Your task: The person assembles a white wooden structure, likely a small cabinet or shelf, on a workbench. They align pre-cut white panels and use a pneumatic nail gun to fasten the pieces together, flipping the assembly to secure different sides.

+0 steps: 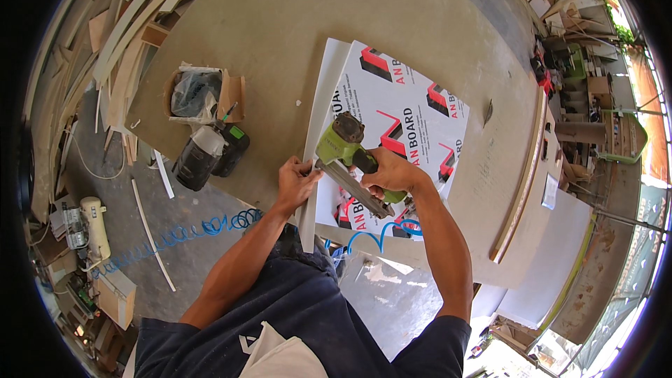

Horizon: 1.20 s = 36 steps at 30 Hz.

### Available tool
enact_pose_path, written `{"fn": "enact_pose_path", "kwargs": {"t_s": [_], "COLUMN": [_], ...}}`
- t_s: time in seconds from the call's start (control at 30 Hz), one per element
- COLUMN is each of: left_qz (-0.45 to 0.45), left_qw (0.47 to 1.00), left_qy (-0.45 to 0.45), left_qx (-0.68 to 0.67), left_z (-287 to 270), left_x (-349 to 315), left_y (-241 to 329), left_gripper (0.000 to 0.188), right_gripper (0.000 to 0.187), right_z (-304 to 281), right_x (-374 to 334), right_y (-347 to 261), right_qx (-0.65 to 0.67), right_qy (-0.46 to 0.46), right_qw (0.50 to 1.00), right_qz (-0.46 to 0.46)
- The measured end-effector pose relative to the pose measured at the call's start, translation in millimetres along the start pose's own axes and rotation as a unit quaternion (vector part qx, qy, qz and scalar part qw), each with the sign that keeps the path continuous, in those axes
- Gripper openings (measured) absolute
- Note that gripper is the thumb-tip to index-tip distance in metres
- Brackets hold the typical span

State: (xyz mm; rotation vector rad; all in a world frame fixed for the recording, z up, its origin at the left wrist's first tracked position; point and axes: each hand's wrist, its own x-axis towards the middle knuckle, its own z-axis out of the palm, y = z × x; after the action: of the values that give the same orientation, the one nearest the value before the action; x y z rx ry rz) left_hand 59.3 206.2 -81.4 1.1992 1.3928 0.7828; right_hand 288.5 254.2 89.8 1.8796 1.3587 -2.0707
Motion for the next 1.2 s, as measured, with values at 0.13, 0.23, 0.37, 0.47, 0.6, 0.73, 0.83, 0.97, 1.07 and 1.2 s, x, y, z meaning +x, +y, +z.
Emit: {"fn": "enact_pose_path", "kwargs": {"t_s": [0.13,0.23,0.37,0.47,0.6,0.73,0.83,0.97,1.07,1.2], "left_qz": [-0.004,-0.008,-0.005,-0.011,-0.006,0.003,0.000,-0.010,-0.002,-0.013], "left_qw": [1.000,1.000,1.000,1.000,1.000,1.000,1.000,1.000,1.000,1.000], "left_qy": [0.000,-0.001,0.002,-0.001,0.002,-0.002,0.007,0.007,-0.004,0.006], "left_qx": [-0.004,-0.004,-0.006,-0.013,-0.014,-0.013,-0.019,-0.016,0.003,-0.019], "left_z": [-2,-3,-2,-3,0,0,0,-2,-2,-1], "left_x": [-1,-1,-1,0,0,0,-1,-1,0,-1], "left_y": [6,10,9,9,1,-1,4,5,6,8], "left_gripper": [0.034,0.033,0.033,0.033,0.035,0.034,0.034,0.034,0.035,0.035], "right_gripper": [0.041,0.040,0.038,0.038,0.040,0.043,0.043,0.042,0.042,0.041], "right_z": [0,0,-2,-1,0,-1,1,4,4,3], "right_x": [0,0,3,2,-5,-4,0,3,0,3], "right_y": [-3,-3,-1,-4,-3,-9,-8,-11,-8,-3], "right_qx": [-0.008,-0.007,0.000,0.001,0.036,0.021,0.005,-0.017,-0.008,0.010], "right_qy": [0.002,-0.001,0.000,-0.002,0.034,0.039,0.029,0.020,0.024,0.022], "right_qw": [1.000,1.000,1.000,1.000,0.999,0.999,1.000,1.000,1.000,1.000], "right_qz": [0.005,0.002,-0.001,0.000,-0.011,-0.003,0.002,-0.004,-0.003,-0.002]}}
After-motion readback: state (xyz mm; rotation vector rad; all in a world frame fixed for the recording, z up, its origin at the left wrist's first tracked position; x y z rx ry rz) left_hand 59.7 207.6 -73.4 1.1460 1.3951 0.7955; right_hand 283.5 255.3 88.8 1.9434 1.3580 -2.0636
